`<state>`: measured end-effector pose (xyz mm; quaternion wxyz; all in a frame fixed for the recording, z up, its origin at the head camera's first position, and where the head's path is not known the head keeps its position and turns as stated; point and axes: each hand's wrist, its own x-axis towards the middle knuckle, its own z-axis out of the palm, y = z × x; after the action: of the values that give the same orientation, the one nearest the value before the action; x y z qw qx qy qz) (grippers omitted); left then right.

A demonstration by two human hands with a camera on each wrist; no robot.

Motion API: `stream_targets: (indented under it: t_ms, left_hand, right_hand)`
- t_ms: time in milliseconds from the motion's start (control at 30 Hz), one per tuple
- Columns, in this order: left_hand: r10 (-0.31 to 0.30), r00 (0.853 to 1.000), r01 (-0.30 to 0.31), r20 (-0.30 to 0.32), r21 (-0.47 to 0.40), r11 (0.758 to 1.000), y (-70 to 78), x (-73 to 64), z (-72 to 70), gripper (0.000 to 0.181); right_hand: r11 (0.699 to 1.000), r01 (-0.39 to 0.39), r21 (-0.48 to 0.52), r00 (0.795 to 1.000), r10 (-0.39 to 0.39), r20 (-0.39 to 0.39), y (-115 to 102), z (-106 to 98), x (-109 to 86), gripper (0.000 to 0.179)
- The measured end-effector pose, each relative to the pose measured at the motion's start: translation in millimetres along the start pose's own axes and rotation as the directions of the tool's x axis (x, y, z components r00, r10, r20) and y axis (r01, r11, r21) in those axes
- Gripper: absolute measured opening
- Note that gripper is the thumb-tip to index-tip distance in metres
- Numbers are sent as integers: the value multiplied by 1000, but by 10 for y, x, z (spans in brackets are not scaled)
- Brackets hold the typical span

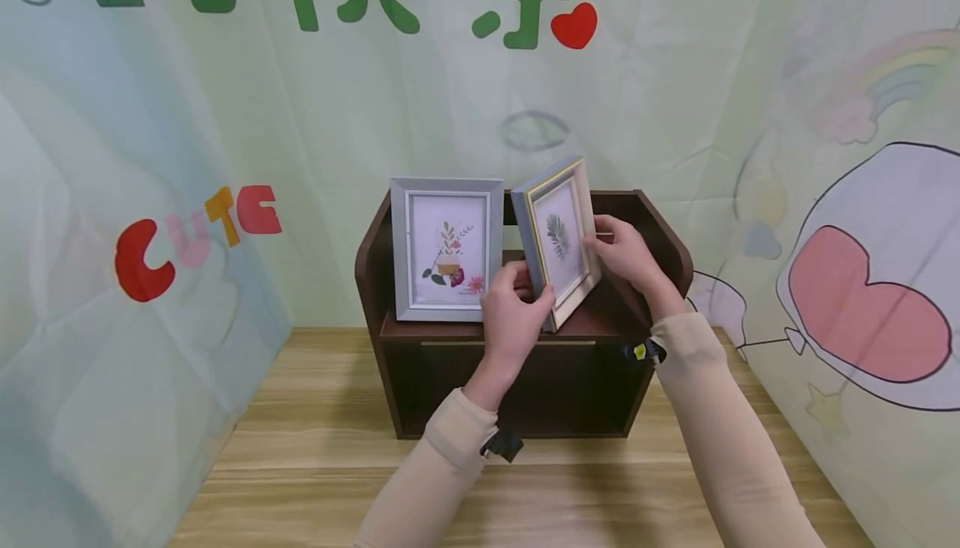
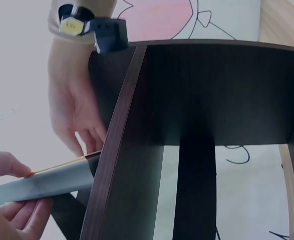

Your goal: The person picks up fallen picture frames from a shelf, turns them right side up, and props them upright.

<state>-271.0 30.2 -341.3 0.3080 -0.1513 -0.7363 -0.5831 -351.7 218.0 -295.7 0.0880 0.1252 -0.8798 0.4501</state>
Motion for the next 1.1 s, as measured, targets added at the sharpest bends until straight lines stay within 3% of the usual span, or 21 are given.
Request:
stream_targets:
  t_ms: [300, 533, 667, 833, 1100]
  left_hand:
    - [45, 999, -44, -17, 7, 999, -56, 0, -116, 37]
    - [59, 996, -57, -61, 25, 998, -98, -51, -107, 41]
    - [73, 994, -70, -84, 38, 997, -101, -67, -78, 42]
    - [74, 993, -69, -96, 48, 996, -93, -59, -43, 39]
    - [49, 996, -44, -75, 68, 997, -69, -6, 34, 35]
  right_hand:
    - [996, -28, -83, 998, 24, -59, -31, -43, -137, 40]
    - [994, -40, -104, 983, 20, -184, -32, -6, -293, 39]
    - [995, -23, -100, 955, -7, -295, -2, 63, -394, 40]
    - [996, 17, -82, 902, -50, -428, 35, 158, -495, 40]
    - [997, 40, -65, 837, -69, -543, 7, 241, -641, 40]
